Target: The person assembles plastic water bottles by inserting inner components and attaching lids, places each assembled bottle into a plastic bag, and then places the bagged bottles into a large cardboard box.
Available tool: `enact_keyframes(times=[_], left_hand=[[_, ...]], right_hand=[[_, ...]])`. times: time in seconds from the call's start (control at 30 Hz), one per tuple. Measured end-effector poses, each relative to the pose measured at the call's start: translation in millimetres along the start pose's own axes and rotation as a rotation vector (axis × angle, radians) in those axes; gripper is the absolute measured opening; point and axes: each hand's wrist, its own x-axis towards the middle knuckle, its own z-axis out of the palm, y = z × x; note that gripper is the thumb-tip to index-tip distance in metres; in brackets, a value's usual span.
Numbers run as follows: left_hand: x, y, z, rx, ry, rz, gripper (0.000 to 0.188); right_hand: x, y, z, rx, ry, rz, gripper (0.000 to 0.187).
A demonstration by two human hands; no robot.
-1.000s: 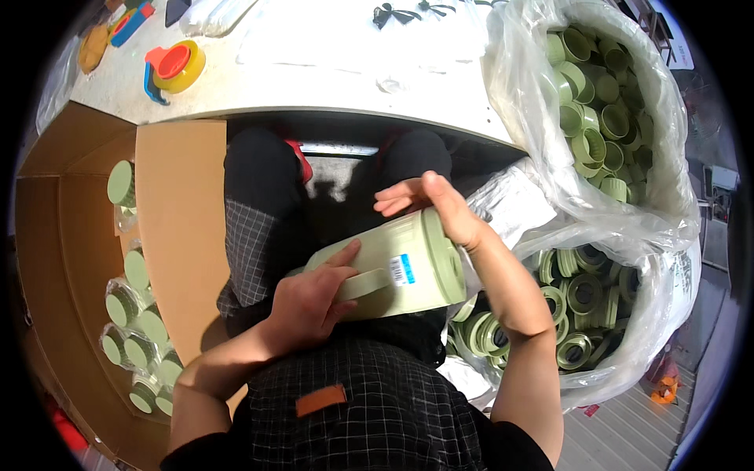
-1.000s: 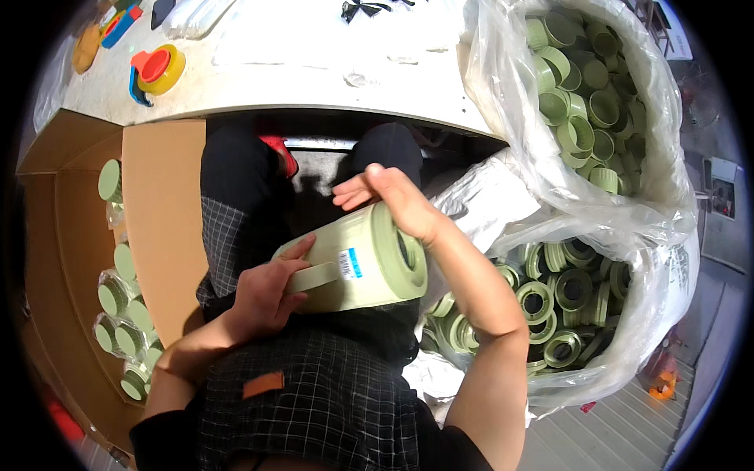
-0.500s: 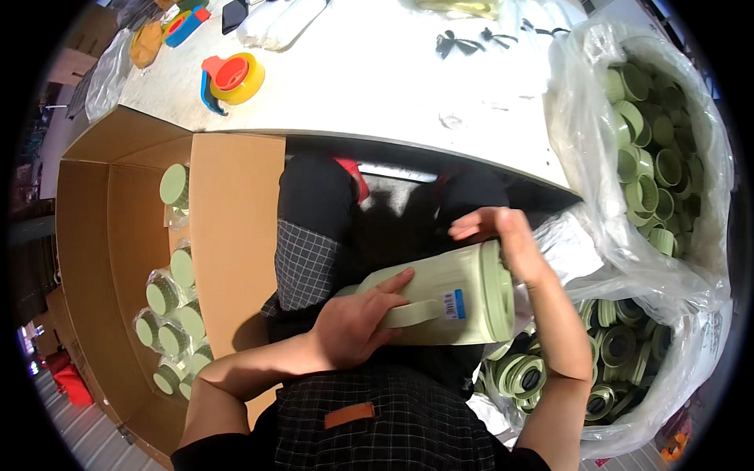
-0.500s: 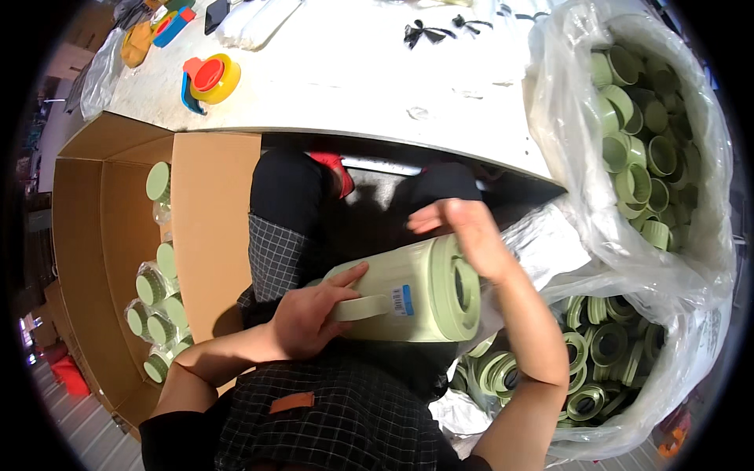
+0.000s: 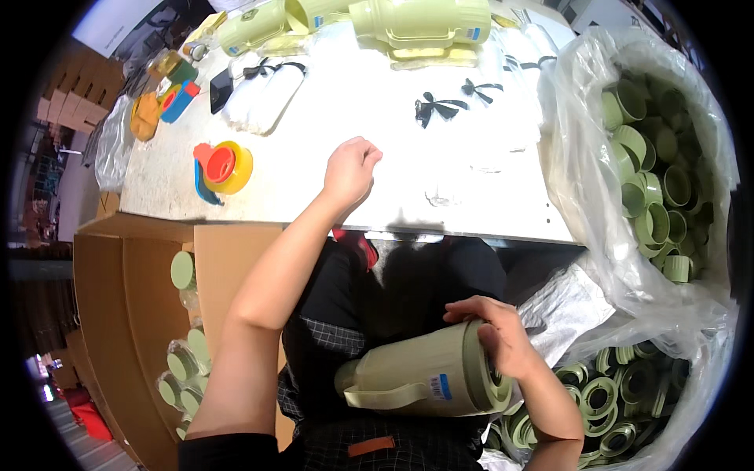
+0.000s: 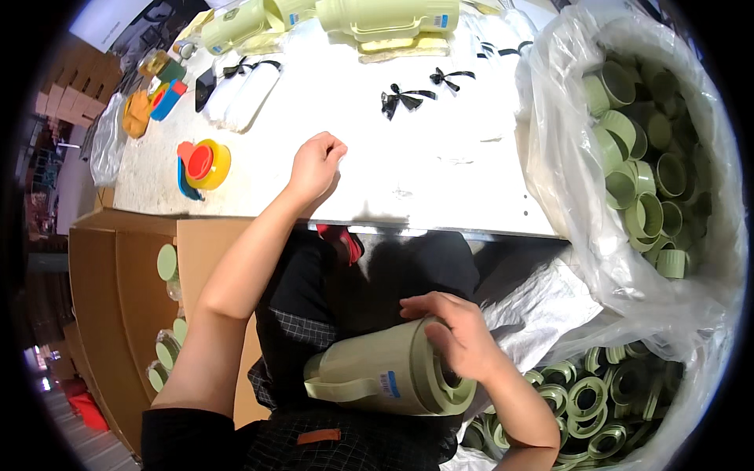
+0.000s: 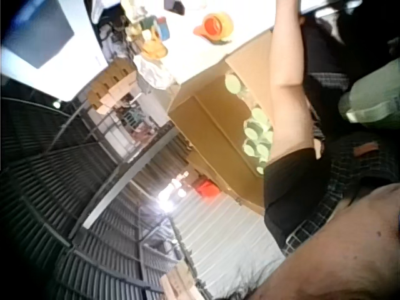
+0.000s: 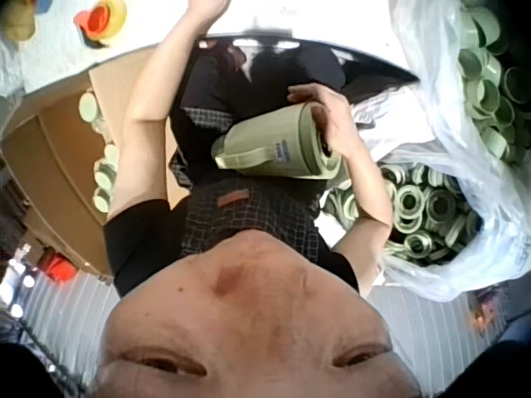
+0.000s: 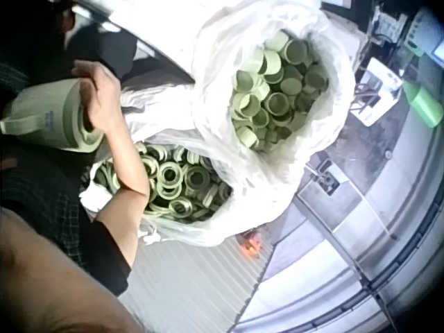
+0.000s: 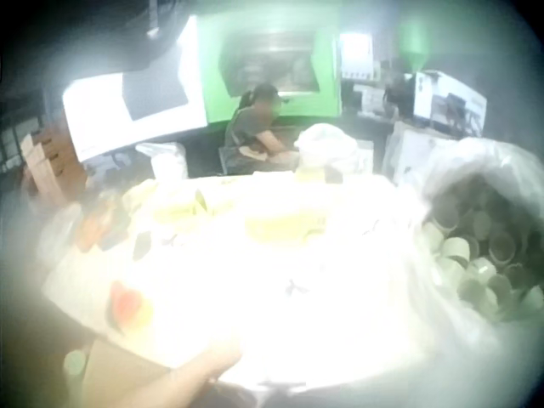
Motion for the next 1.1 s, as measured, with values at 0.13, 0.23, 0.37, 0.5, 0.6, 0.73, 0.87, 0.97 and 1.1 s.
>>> enact_keyframes(times=[0.13, 0.23, 0.37, 0.5, 0.6, 0.73, 0.87, 0.97, 1.1], left_hand=[[10, -3, -2, -0.259, 0.014, -0.206, 0.022], [19, 48, -8, -1.040, 0.052, -0.404, 0.024], [-59, 132, -8, -0.658, -0.287, -0.063, 0.022], [-95, 142, -31, -1.251, -0.202, -0.184, 0.008], [-115, 167, -32, -0.698, -0.373, -0.294, 0.003], [-127, 122, -64, -1.671, -0.493, -0.238, 0.008], [-139, 98, -24, -0.716, -0.484, -0.314, 0.023], [-144, 112, -29, -0.985, -0.303, -0.412, 0.035], [-229, 156, -110, -0.480, -0.104, 0.237, 0.067]], right_hand=[[22, 9, -19, 0.399, 0.035, 0.227, 0.043], [64, 24, -20, 0.391, 0.292, 0.115, 0.028], [91, 33, -4, 0.104, 0.379, 0.154, 0.036], [78, 27, -8, 0.451, 0.570, 0.047, 0.017], [58, 30, -1, -0.047, 0.384, -0.072, 0.018], [35, 89, -56, 0.559, 0.934, -0.105, 0.006], [-4, 114, -35, 1.269, 0.662, -0.070, 0.006], [-33, 105, 41, 0.005, 1.279, -0.144, 0.022], [-100, 101, 118, -0.434, 0.788, -0.158, 0.046]])
